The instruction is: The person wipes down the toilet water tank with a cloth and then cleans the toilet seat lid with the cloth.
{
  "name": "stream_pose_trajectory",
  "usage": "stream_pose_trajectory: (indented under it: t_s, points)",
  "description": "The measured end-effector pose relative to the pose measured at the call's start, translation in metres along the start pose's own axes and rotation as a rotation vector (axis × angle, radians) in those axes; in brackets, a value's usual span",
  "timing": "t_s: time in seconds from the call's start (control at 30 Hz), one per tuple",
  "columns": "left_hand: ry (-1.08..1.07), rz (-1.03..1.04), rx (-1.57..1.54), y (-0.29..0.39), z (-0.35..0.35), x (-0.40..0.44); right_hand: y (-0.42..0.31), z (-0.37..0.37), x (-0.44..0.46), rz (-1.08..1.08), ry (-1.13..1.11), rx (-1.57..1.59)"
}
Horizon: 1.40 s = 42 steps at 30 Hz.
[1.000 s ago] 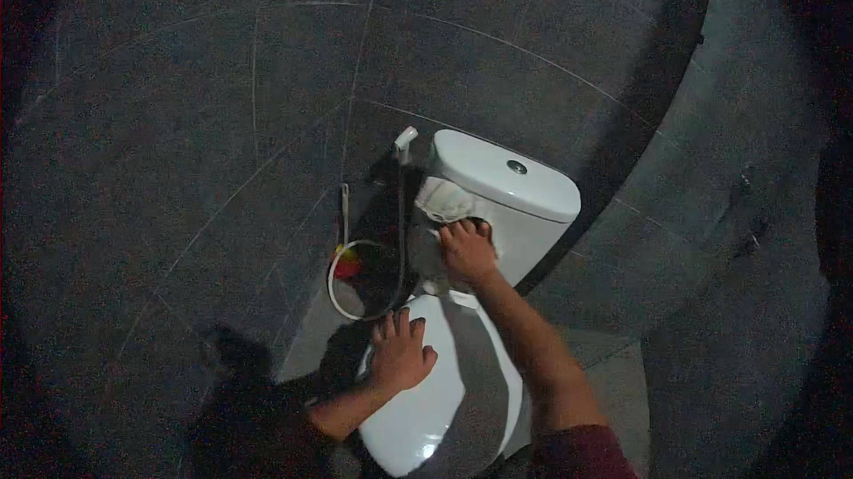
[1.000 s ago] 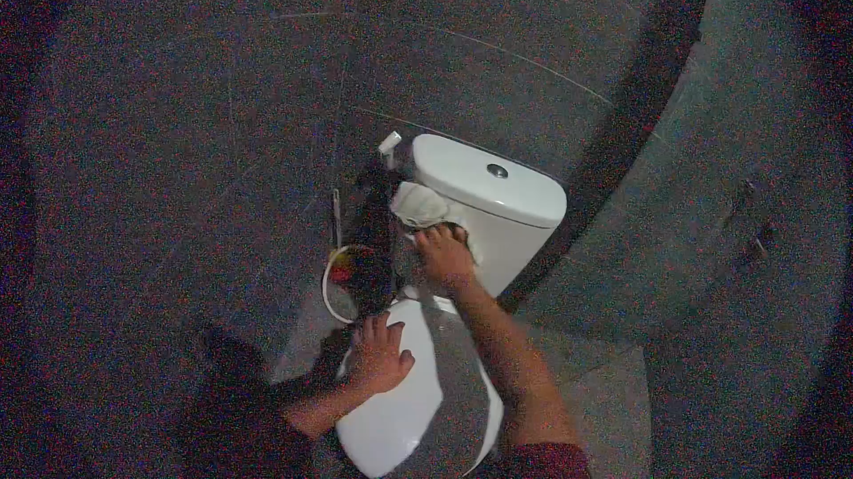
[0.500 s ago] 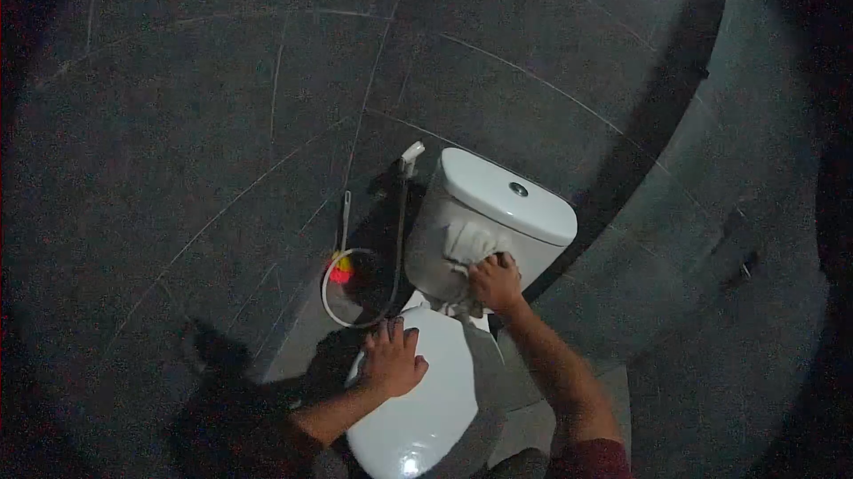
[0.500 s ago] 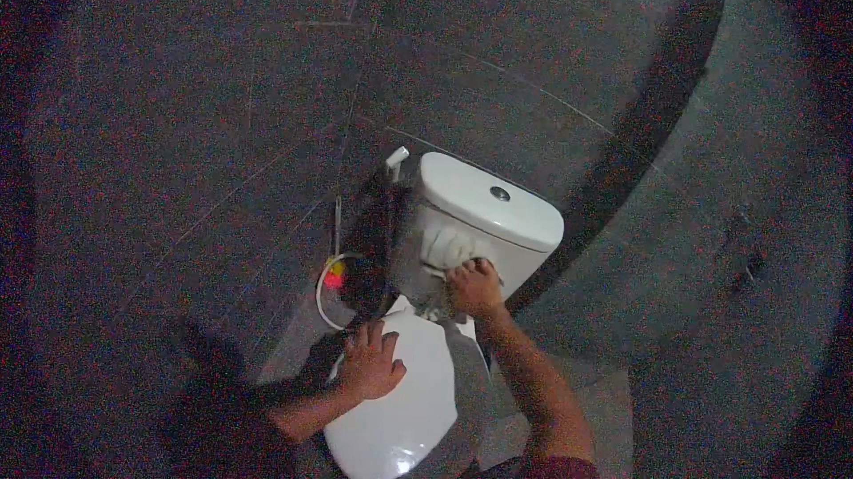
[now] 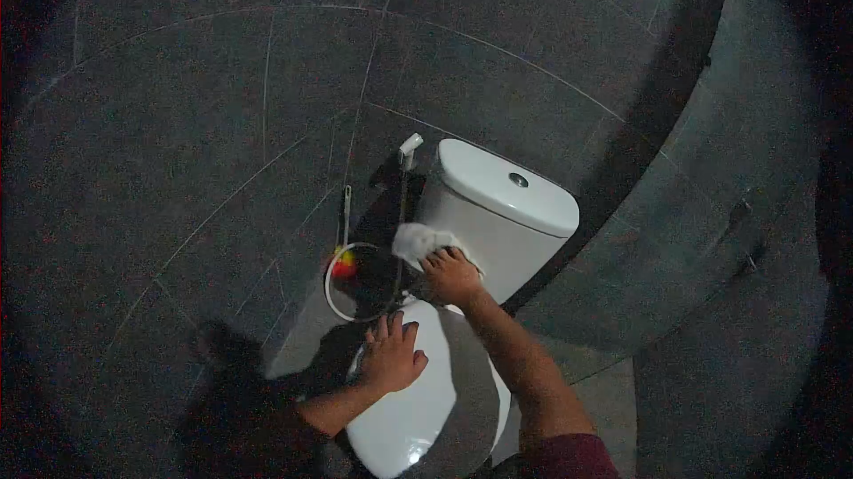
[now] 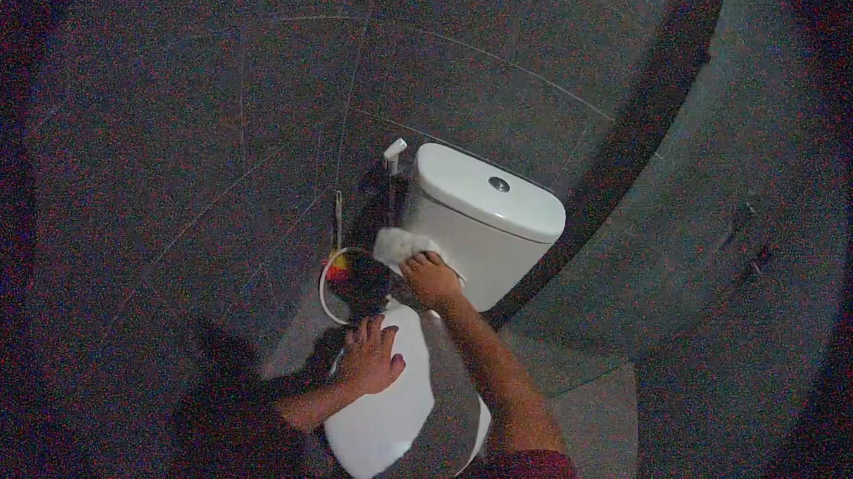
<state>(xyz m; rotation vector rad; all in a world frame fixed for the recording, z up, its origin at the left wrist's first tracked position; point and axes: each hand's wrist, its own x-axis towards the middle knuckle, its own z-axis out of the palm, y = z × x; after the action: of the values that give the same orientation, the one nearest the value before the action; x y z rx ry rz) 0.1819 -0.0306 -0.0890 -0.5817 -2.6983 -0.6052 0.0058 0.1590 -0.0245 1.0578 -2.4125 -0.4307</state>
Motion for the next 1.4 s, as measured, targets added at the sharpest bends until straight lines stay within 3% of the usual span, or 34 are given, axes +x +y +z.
stream_pose_trajectory:
  t_s: [0.07, 0.17, 0.2, 0.27, 0.47, 0.6, 0.7, 0.83, 0.9, 1.03, 1.07, 1.17, 1.23, 1.4]
  points:
    - [0.032, 0.004, 0.010, 0.001, -0.002, 0.000, 0.009, -0.027, -0.024, 0.004, -0.316, -0.036]
    - [0.037, -0.027, -0.098, -0.001, 0.000, 0.000, 0.024, -0.054, -0.036, 0.099, -0.379, -0.044]
    - [0.065, -0.020, -0.083, -0.003, 0.004, 0.001, 0.027, -0.054, -0.028, 0.089, -0.378, -0.046]
    - [0.062, -0.014, -0.083, 0.001, 0.012, -0.005, 0.033, -0.053, -0.024, 0.173, -0.171, -0.165]
    - [0.005, -0.012, -0.064, 0.000, 0.003, 0.003, -0.004, -0.011, 0.026, 0.211, 0.118, -0.045]
    - [-0.005, -0.023, -0.064, 0.000, 0.008, -0.001, -0.018, 0.003, 0.023, 0.061, -0.070, -0.107]
    - [0.030, -0.017, -0.047, -0.002, 0.012, 0.000, -0.006, -0.006, 0.002, -0.087, 0.074, 0.002]
    - [0.009, -0.034, -0.006, 0.002, 0.001, 0.000, 0.025, -0.028, -0.027, -0.213, -0.032, 0.016]
    - [0.008, -0.033, -0.013, 0.001, -0.001, 0.002, 0.038, -0.035, -0.032, -0.278, -0.067, -0.212]
    - [-0.001, -0.021, -0.034, 0.001, -0.002, 0.000, 0.017, -0.008, -0.013, 0.023, 0.009, -0.004]
    - [-0.008, -0.021, -0.033, 0.001, 0.000, 0.000, 0.006, -0.007, -0.002, 0.050, -0.057, -0.082]
    - [-0.017, -0.034, -0.003, 0.000, 0.006, 0.002, -0.015, 0.019, 0.028, -0.036, 0.043, -0.209]
    - [0.023, -0.027, -0.026, 0.001, 0.002, 0.001, -0.017, 0.061, 0.033, -0.046, -0.014, -0.167]
    - [0.026, -0.024, -0.027, 0.001, 0.007, 0.001, -0.003, 0.011, 0.007, -0.171, -0.085, 0.108]
